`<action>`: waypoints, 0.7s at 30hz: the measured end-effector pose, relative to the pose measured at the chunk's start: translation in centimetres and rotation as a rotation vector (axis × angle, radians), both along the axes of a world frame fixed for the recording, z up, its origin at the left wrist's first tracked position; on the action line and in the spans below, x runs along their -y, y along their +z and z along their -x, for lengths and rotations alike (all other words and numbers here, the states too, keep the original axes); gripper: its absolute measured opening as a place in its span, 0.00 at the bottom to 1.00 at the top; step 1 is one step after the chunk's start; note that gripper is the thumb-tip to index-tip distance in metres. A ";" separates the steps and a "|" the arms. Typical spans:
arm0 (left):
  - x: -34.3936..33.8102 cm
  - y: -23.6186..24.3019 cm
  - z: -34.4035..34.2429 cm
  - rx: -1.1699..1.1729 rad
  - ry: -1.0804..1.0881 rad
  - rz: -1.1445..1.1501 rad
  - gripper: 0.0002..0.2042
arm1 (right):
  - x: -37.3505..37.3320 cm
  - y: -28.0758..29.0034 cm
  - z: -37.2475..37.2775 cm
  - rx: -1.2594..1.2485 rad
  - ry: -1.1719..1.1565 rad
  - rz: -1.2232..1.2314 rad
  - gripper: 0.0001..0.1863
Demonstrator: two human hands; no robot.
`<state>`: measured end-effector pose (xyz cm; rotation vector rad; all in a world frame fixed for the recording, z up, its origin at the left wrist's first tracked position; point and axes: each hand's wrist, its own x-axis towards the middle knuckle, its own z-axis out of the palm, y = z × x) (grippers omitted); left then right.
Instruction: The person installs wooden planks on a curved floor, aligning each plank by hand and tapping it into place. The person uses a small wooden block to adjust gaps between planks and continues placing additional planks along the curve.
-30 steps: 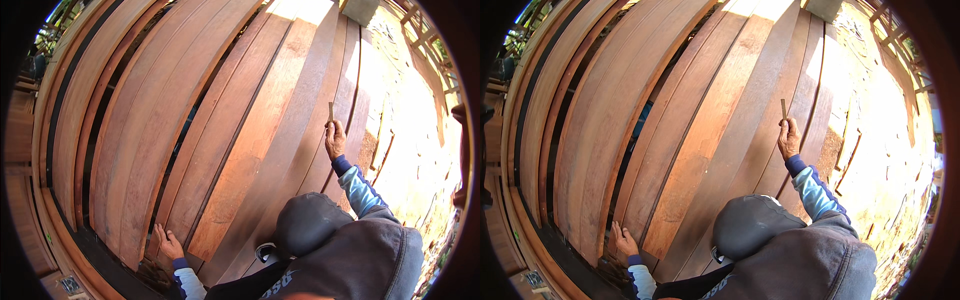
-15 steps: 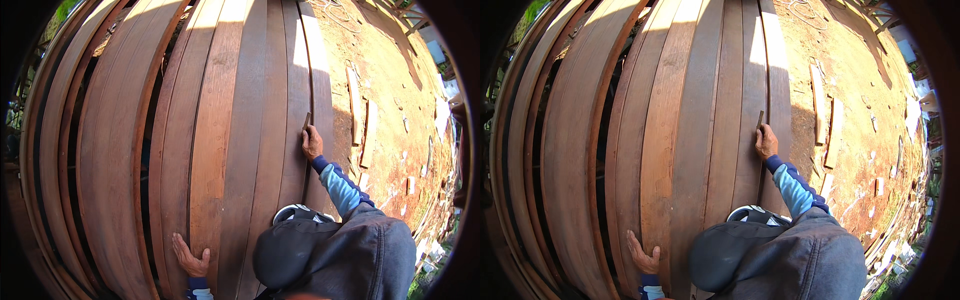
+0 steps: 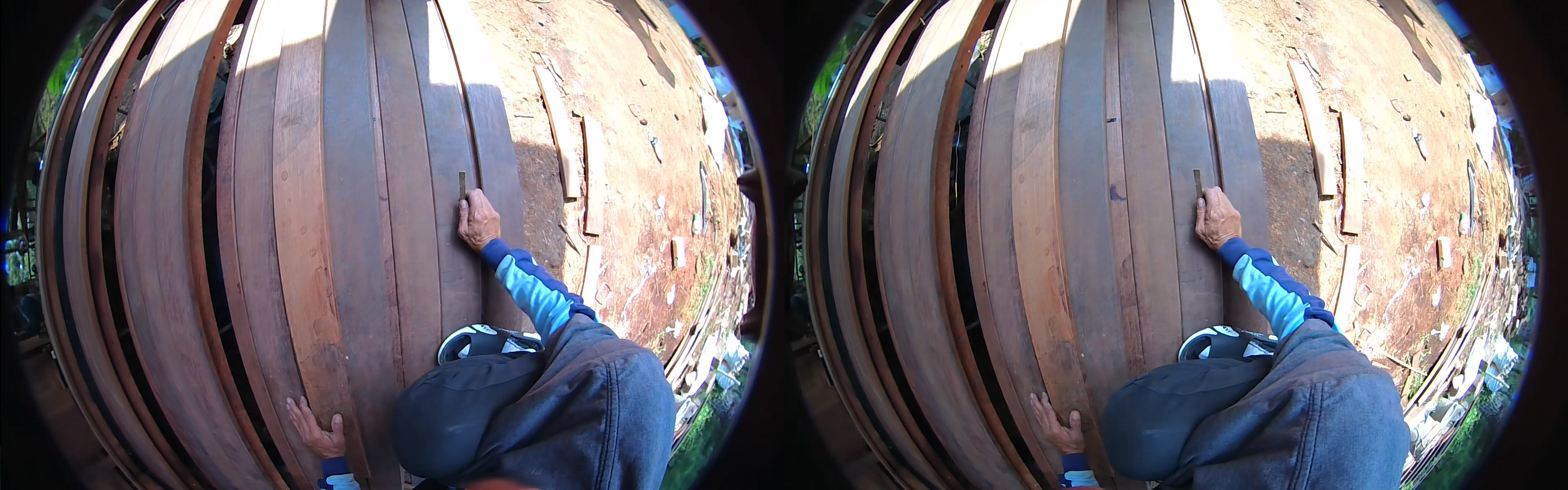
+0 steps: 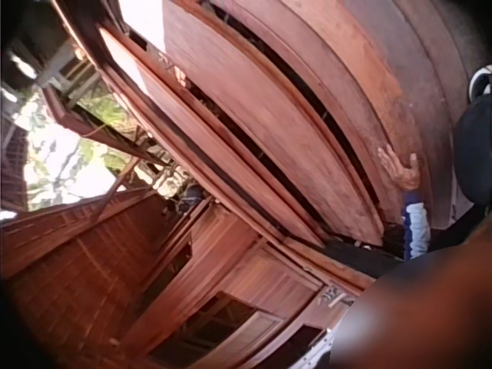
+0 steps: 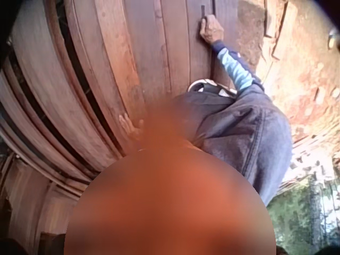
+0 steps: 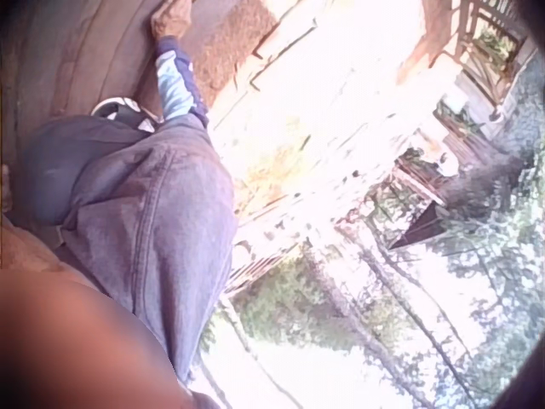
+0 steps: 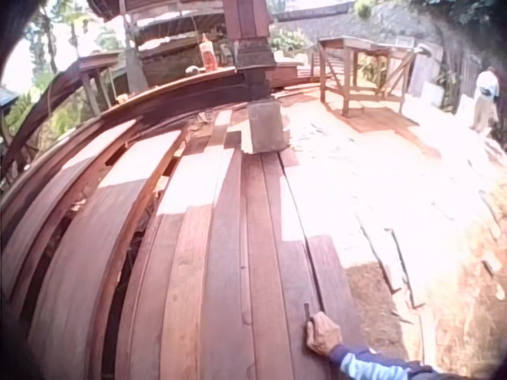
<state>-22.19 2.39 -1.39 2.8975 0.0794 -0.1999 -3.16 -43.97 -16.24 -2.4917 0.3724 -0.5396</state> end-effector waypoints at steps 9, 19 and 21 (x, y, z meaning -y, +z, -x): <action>1.7 0.7 -0.7 -0.037 0.119 0.052 0.35 | 0.1 0.0 -0.1 0.019 0.019 0.010 0.05; 1.3 -0.5 0.0 0.022 0.079 0.028 0.31 | 0.2 -0.5 -0.1 0.009 0.016 0.035 0.05; 1.4 -0.6 0.1 0.030 0.063 0.018 0.31 | 0.2 -0.6 -0.1 0.020 0.019 0.046 0.05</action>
